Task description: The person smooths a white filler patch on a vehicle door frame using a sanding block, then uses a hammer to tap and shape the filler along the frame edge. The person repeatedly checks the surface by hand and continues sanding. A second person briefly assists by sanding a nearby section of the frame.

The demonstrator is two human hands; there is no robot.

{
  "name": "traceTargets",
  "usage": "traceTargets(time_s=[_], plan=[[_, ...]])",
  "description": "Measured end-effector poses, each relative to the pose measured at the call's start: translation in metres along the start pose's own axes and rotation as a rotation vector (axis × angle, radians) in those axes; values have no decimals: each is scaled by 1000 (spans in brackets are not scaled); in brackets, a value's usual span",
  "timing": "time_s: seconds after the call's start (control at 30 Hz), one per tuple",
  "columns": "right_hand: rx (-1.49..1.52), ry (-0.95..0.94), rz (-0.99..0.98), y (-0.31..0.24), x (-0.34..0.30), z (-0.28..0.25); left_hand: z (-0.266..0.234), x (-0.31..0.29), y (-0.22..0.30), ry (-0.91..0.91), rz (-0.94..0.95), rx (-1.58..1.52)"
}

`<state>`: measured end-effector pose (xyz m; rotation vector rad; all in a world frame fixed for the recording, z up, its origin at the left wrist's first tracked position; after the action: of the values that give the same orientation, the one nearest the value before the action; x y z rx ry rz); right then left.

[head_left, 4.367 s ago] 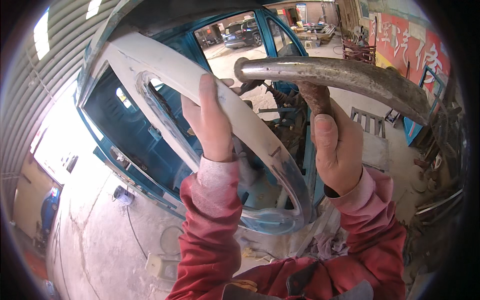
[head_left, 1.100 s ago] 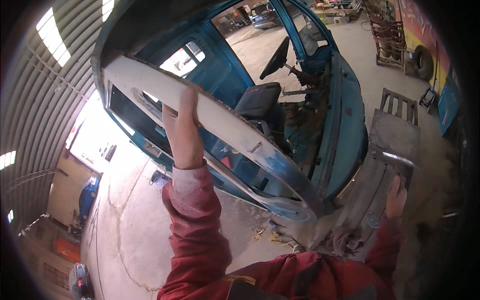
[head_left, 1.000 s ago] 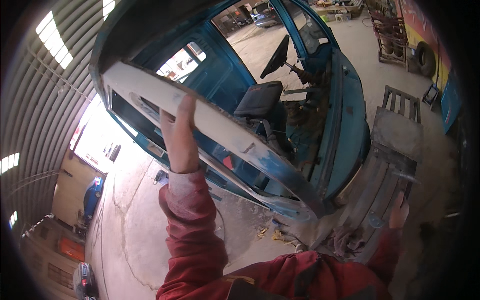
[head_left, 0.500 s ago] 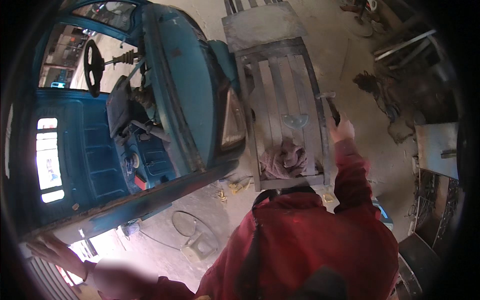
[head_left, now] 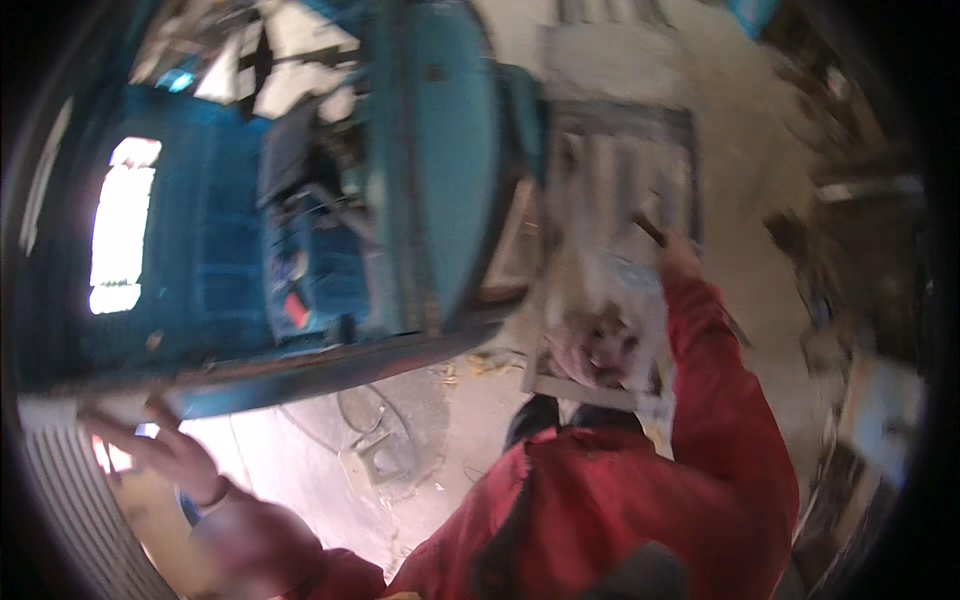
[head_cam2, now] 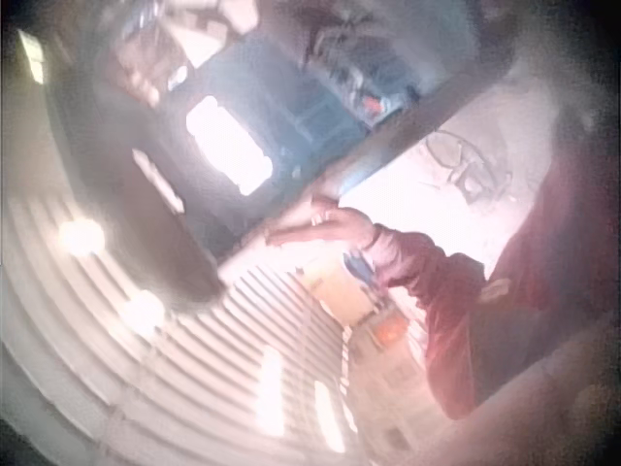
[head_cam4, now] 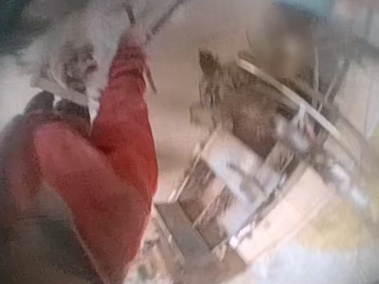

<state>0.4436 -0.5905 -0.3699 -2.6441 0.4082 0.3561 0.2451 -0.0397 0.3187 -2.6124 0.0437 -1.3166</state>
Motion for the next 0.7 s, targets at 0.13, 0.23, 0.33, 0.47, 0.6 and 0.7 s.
traceTargets(time_s=[0.13,0.23,0.33,0.47,0.6,0.7], plan=[[23,-84,-138,-10,53,34,0,-9,0,-101,-56,-29],[-306,26,-320,-29,74,45,-6,1,7,-113,47,154],[-352,-9,-247,-25,85,62,-18,18,-2,-49,24,186],[-405,100,-239,-25,80,52,-16,17,0,-25,-5,178],[-352,84,-245,-27,63,44,-1,-9,21,-51,-11,176],[-507,297,-324,-45,30,25,12,-30,34,-99,-37,178]])
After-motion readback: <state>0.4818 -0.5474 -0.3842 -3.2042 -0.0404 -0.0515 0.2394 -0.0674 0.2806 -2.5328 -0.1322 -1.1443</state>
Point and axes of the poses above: each hand's wrist, its own x-axis towards the middle knuckle, its own z-axis out of the palm, y = z × x, the point moved 10 cm from there along x, towards the middle knuckle, and after that the axes turned 6 degrees about -x, right-handed, at the moved point
